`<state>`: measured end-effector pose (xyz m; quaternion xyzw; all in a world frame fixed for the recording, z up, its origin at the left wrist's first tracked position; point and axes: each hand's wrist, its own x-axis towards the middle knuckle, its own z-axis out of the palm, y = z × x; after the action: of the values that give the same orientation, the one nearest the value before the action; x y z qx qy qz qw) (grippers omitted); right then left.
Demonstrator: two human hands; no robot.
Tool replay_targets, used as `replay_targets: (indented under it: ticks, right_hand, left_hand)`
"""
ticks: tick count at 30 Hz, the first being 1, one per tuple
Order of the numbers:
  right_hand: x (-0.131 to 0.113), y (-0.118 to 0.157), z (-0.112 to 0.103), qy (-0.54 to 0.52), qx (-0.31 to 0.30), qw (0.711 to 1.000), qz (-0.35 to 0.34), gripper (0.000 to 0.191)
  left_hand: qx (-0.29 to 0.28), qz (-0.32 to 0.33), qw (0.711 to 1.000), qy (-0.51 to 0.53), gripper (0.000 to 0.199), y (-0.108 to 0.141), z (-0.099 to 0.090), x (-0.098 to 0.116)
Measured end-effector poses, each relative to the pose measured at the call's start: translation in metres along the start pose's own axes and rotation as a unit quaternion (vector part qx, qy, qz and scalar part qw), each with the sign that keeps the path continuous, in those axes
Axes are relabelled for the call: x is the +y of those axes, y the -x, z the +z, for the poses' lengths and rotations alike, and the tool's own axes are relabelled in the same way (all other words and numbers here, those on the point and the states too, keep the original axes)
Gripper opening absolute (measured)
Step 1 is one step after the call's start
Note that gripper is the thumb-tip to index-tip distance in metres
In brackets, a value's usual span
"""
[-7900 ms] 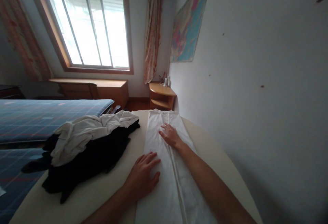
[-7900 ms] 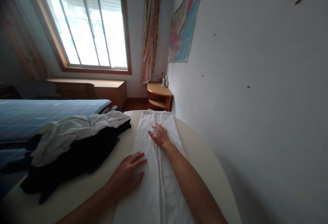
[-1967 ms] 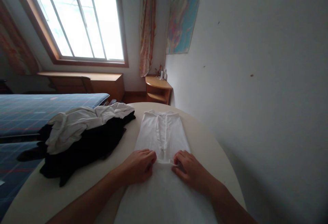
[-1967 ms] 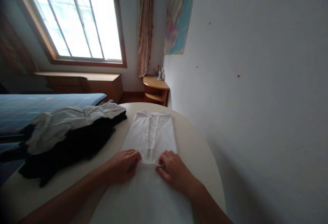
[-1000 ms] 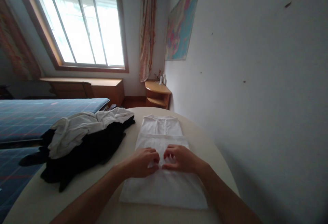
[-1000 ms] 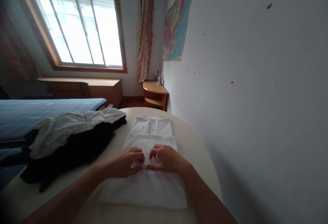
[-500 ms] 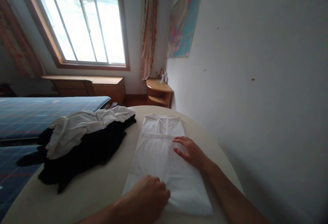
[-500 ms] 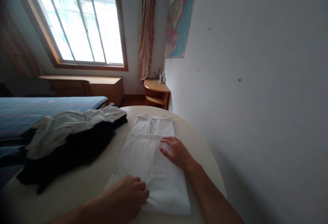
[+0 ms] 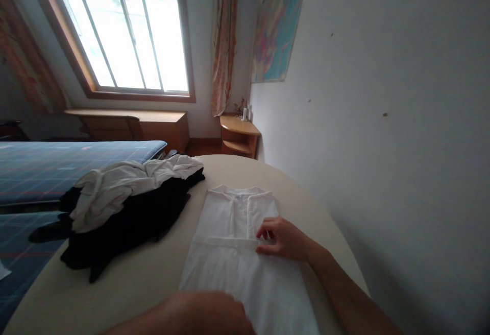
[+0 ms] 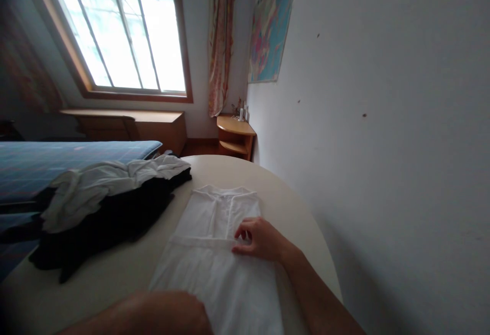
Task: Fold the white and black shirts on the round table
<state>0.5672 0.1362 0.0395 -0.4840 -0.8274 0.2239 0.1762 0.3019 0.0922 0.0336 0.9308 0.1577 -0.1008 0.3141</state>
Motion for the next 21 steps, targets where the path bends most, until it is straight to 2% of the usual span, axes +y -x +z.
replay_targets:
  ticks: [1,3,4,5,7,11,14,17,21]
  right_hand:
    - [-0.001,0.0,0.001,0.004,0.003,1.0,0.0,0.026]
    - [-0.002,0.0,0.002,0.01,0.008,1.0,-0.002,0.026]
    - [-0.002,0.0,0.003,0.012,0.01,1.0,-0.001,0.026]
    - [-0.003,0.0,0.003,0.014,0.012,1.0,0.003,0.026]
    - [-0.005,0.001,0.002,0.019,0.017,1.0,0.014,0.028]
    - [-0.008,0.002,0.001,0.012,0.005,1.0,-0.007,0.023]
    - [-0.011,0.002,0.002,0.003,-0.004,1.0,-0.016,0.016]
    - [-0.013,0.001,0.005,0.002,0.003,1.0,-0.005,0.016]
    - [-0.016,0.001,0.006,0.003,-0.001,1.0,0.002,0.013]
  left_hand:
    - [0.012,-0.013,1.0,0.002,0.013,0.001,-0.018,-0.001]
    - [0.143,-0.088,0.986,-0.025,0.025,0.004,-0.052,-0.009]
    - [0.192,-0.122,0.972,-0.051,0.027,0.006,-0.066,-0.015]
    - [0.207,-0.151,0.964,-0.068,0.028,0.009,-0.076,-0.023]
    - [0.197,-0.192,0.959,-0.074,0.032,0.015,-0.087,-0.04]
    - [0.158,-0.211,0.964,-0.033,0.038,0.021,-0.087,-0.061]
    - [0.151,-0.221,0.963,-0.031,0.037,0.02,-0.085,-0.063]
    - [0.134,-0.234,0.962,-0.05,0.027,0.018,-0.084,-0.062]
    - [0.126,-0.223,0.965,-0.059,0.021,0.019,-0.088,-0.059]
